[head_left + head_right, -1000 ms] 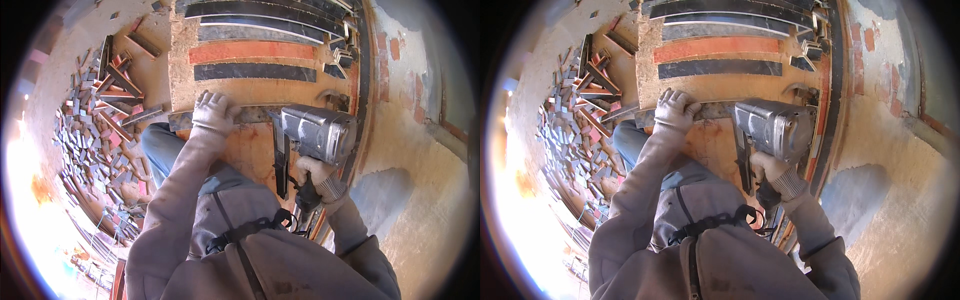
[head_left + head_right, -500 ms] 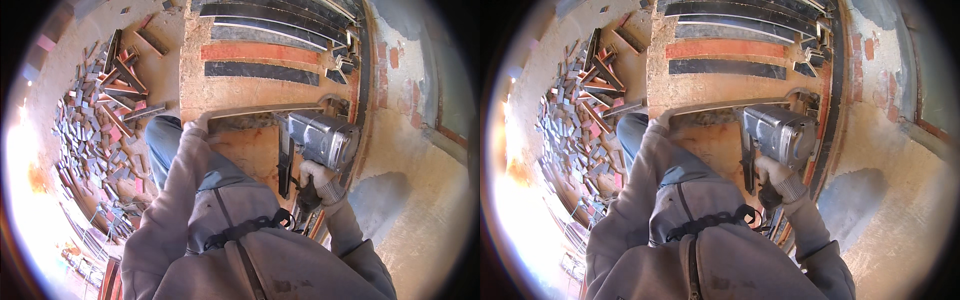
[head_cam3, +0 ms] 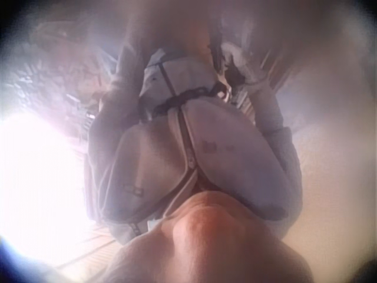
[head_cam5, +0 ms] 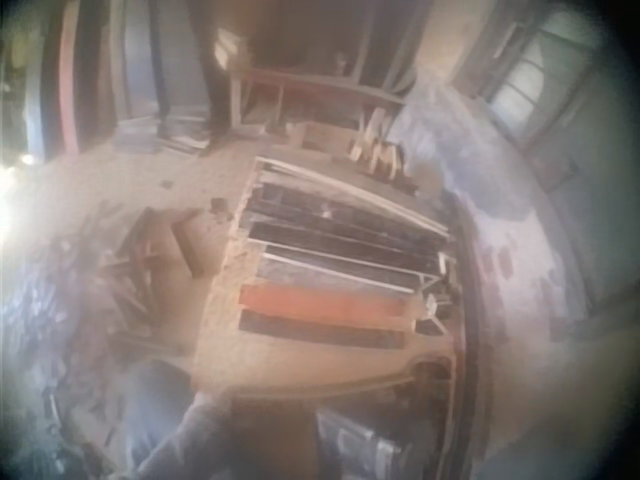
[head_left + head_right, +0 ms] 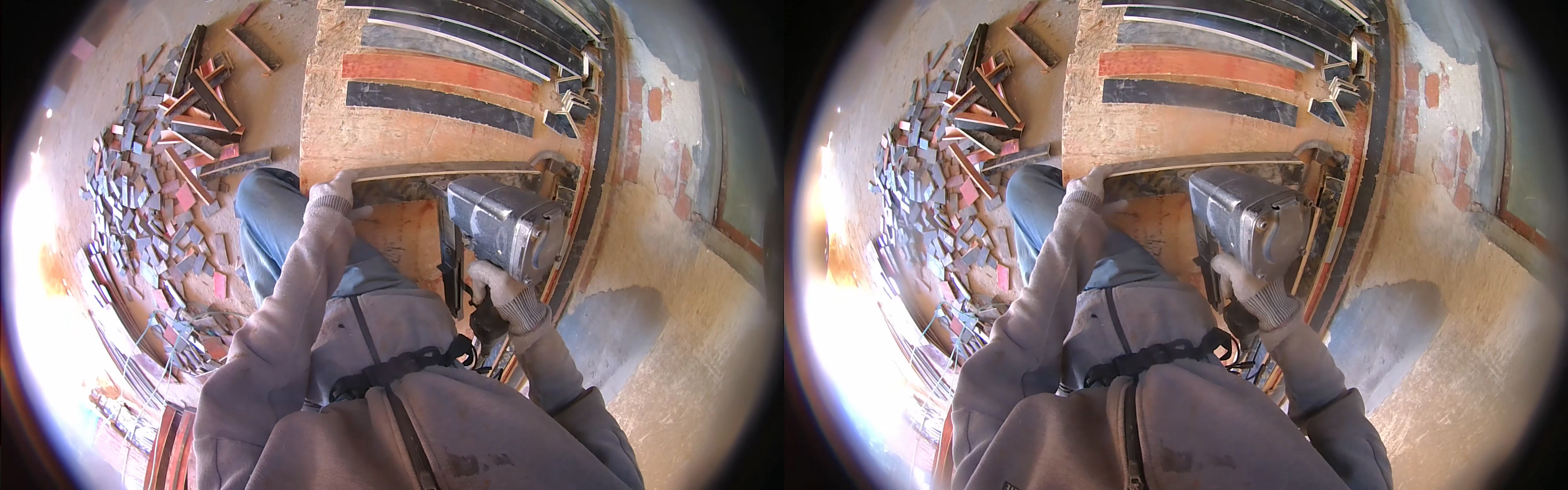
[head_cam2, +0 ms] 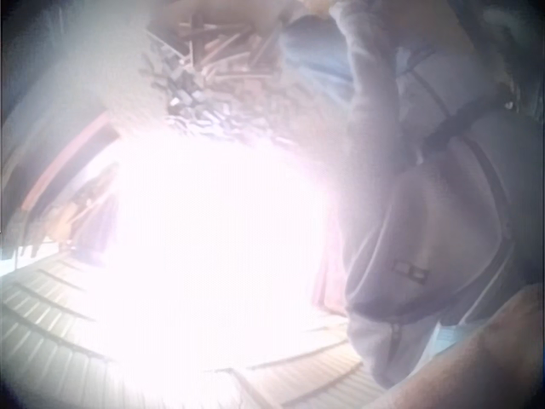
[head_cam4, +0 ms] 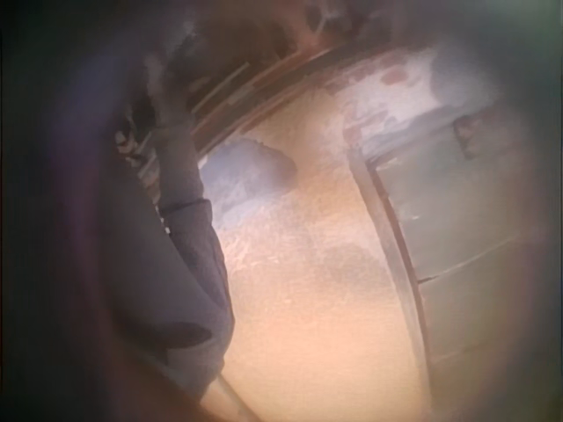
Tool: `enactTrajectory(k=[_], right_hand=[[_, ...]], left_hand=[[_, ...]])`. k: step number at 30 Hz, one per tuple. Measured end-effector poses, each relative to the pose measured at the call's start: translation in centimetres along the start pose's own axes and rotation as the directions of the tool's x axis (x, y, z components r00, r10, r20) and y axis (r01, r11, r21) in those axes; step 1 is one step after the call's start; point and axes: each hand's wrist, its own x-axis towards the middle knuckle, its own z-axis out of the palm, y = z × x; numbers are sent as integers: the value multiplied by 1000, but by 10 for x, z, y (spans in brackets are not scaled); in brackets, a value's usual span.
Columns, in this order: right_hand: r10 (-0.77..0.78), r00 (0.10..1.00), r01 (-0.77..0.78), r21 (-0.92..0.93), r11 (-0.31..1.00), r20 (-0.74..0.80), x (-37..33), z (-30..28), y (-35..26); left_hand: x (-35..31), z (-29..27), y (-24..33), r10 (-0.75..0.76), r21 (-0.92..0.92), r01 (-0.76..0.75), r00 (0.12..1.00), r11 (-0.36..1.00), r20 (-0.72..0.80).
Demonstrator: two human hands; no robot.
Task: The person installs wooden stair nosing strips on a staircase. They position each strip on the stair edge, secure it with a nail gun, and occasionally tap it with a hammer to ensure a snug fit. The person works sequentially from one step to the next.
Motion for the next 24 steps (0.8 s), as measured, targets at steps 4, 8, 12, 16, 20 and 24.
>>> enactTrajectory(k=[4,8,12,16,20,24], right_hand=[[32,999,-27,189,982,-23,-3,1,-1],[10,999,-3,156,988,-45,-8,0,0],[46,999,-47,128,991,16,-4,8,3],[14,997,-20,85,996,73,-4,17,0],[4,999,-5,31,1000,46,-6,24,-10],[-10,1000,9,65,998,10,-6,28,-14]], left_hand=[[13,-6,-1,-22,30,20,999,999,47],[17,-15,-3,6,105,-14,997,994,77],[9,-3,-18,-125,-92,138,983,986,134],[-2,17,-35,-242,-255,311,932,916,269],[-4,20,-38,-222,-259,298,933,919,283],[-1,20,-37,-228,-250,285,945,925,236]])
